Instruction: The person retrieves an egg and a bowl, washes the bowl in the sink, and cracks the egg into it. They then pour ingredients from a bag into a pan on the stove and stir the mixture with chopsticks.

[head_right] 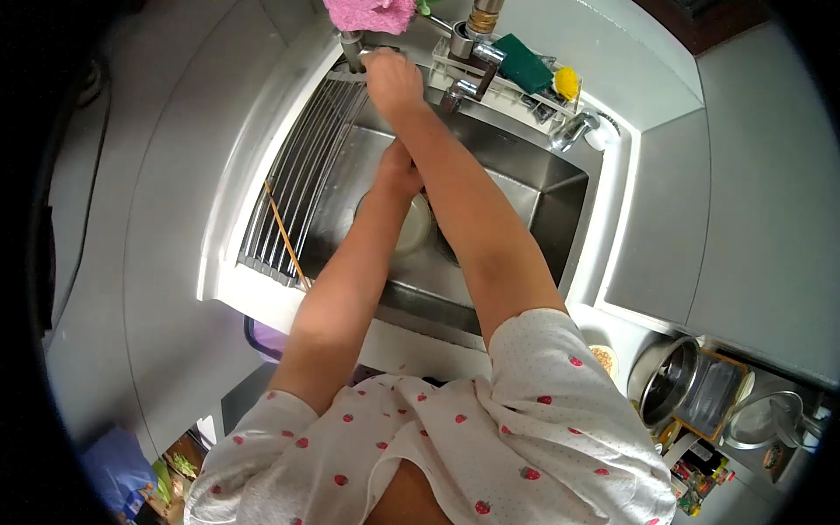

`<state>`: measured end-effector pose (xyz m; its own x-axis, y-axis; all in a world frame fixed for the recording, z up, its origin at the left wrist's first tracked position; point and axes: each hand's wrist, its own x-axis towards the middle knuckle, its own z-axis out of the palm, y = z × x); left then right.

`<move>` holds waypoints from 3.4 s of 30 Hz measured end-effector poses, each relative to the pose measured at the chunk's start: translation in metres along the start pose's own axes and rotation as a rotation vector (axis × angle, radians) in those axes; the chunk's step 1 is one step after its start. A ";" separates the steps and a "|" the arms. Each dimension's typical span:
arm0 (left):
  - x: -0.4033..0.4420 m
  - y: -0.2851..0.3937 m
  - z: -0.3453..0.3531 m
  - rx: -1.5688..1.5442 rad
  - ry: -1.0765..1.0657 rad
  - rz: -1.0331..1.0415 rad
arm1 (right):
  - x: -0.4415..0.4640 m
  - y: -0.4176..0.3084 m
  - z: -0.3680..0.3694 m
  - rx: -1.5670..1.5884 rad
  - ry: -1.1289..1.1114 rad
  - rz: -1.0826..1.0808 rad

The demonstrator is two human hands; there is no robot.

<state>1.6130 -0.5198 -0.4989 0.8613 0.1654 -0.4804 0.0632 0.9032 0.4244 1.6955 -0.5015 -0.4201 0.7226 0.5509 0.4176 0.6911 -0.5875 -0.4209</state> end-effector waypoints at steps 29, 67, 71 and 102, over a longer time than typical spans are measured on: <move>0.005 -0.017 0.000 0.048 -0.049 0.128 | -0.116 0.056 0.019 0.568 0.106 0.420; 0.024 -0.028 0.004 0.894 -0.104 0.305 | -0.080 0.017 0.000 0.282 0.183 0.245; 0.063 -0.056 -0.036 0.516 -0.257 0.304 | -0.033 0.036 0.050 0.116 0.311 0.071; -0.067 0.028 -0.083 0.741 0.527 -0.204 | -0.154 0.107 0.017 -0.074 -0.371 0.494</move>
<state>1.5155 -0.4730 -0.5189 0.4697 0.3539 -0.8088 0.6498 0.4815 0.5881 1.6581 -0.6395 -0.5429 0.9225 0.3651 -0.1254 0.2809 -0.8578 -0.4304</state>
